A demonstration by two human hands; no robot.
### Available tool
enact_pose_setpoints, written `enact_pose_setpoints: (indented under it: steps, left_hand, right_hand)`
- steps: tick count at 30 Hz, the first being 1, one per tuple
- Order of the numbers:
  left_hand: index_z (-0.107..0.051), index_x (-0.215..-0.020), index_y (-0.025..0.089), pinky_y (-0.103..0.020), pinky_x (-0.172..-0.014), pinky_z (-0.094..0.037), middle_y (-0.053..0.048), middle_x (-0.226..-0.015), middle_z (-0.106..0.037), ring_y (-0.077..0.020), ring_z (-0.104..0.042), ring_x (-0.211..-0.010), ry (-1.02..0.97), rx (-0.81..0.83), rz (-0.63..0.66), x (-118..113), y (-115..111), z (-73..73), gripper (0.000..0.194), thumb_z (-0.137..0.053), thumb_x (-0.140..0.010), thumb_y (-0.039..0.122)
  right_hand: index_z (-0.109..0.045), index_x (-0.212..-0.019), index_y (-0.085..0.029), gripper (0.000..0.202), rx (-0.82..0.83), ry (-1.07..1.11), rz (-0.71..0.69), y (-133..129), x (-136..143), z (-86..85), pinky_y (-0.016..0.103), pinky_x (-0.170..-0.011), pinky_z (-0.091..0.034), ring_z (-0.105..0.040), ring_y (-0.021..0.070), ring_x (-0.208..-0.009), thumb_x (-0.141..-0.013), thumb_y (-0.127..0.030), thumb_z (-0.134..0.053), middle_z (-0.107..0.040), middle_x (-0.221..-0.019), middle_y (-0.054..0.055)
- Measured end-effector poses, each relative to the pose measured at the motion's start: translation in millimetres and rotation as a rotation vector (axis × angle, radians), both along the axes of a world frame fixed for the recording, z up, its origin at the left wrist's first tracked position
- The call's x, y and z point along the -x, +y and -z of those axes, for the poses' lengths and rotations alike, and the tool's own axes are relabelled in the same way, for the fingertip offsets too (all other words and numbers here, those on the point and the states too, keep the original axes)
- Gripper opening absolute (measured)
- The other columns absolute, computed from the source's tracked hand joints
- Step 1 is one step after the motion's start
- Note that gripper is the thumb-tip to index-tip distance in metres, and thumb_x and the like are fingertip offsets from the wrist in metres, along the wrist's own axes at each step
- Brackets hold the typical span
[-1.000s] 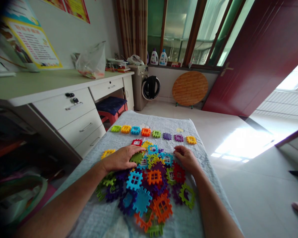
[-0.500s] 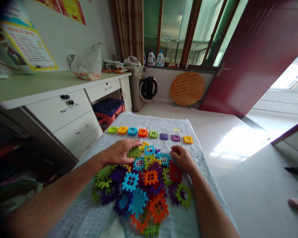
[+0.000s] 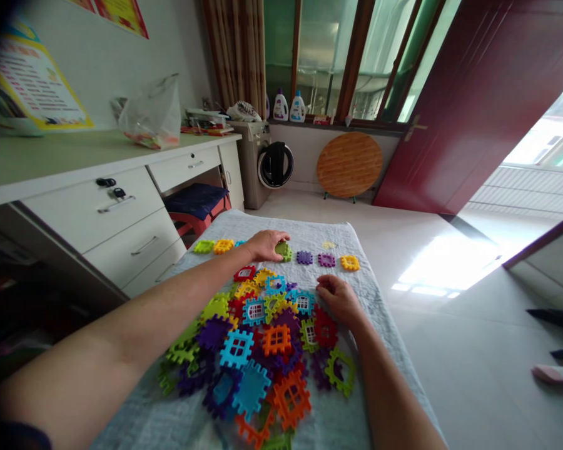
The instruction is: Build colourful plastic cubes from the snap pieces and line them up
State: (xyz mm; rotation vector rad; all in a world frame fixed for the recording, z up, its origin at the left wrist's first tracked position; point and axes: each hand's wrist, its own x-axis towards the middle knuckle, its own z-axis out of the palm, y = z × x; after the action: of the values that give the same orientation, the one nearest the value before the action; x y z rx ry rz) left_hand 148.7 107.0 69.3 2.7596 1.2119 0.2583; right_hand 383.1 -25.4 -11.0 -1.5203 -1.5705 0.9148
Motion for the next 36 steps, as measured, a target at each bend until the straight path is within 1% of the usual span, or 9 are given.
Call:
enact_pose_setpoints:
  steps: [4,9,14,22,30,36]
  left_hand:
    - [-0.056,-0.115,0.022,-0.026,-0.075,-0.046,-0.003,-0.103,-0.069,-0.0221,-0.063,-0.093,0.066,0.051,-0.014,-11,15,3.9,0.057,-0.066,-0.059,0.031]
    - [-0.056,-0.116,0.023,-0.025,-0.071,-0.046,-0.002,-0.1,-0.069,-0.0219,-0.063,-0.09,0.124,0.058,-0.024,-17,20,9.7,0.059,-0.065,-0.059,0.033]
    - [-0.055,-0.118,0.024,-0.027,-0.076,-0.046,-0.002,-0.104,-0.069,-0.0231,-0.063,-0.093,0.158,0.054,-0.037,-19,21,16.1,0.06,-0.064,-0.059,0.033]
    - [-0.055,-0.118,0.025,-0.028,-0.078,-0.046,-0.003,-0.107,-0.068,-0.0232,-0.063,-0.096,0.171,0.06,-0.027,-20,23,16.4,0.061,-0.064,-0.058,0.031]
    - [-0.055,-0.118,0.025,-0.03,-0.08,-0.047,-0.004,-0.108,-0.068,-0.0246,-0.063,-0.097,0.174,0.073,-0.018,-21,30,27.1,0.062,-0.064,-0.058,0.034]
    - [-0.055,-0.118,0.027,-0.028,-0.083,-0.046,-0.003,-0.109,-0.067,-0.0231,-0.061,-0.099,0.188,0.075,-0.02,-22,27,25.0,0.061,-0.066,-0.059,0.034]
  right_hand:
    - [-0.061,-0.099,-0.019,0.029,-0.002,-0.034,-0.002,0,0,-0.7,0.031,-0.072,-0.05,-0.063,0.0171,-0.078,-0.076,-0.035,-0.058,-0.067,-0.084,0.003]
    - [-0.061,-0.1,-0.019,0.029,-0.002,-0.041,0.001,0,-1,-1.1,0.031,-0.073,-0.05,-0.063,0.0173,-0.078,-0.077,-0.035,-0.058,-0.067,-0.084,0.003]
    - [-0.06,-0.1,-0.02,0.028,-0.001,-0.019,-0.008,0,-1,0.8,0.031,-0.073,-0.05,-0.063,0.0172,-0.078,-0.077,-0.036,-0.057,-0.068,-0.085,0.003]
    - [-0.061,-0.1,-0.02,0.028,-0.006,-0.014,-0.005,0,-1,1.2,0.031,-0.073,-0.05,-0.063,0.017,-0.077,-0.077,-0.035,-0.058,-0.068,-0.084,0.002]
    - [-0.06,-0.1,-0.019,0.028,0.004,-0.023,-0.003,-1,0,-1.1,0.031,-0.072,-0.05,-0.062,0.0167,-0.076,-0.077,-0.035,-0.057,-0.067,-0.083,0.003]
    - [-0.061,-0.1,-0.02,0.029,0.002,-0.031,-0.001,-1,0,-0.9,0.03,-0.072,-0.05,-0.062,0.0165,-0.076,-0.077,-0.036,-0.057,-0.067,-0.083,0.002]
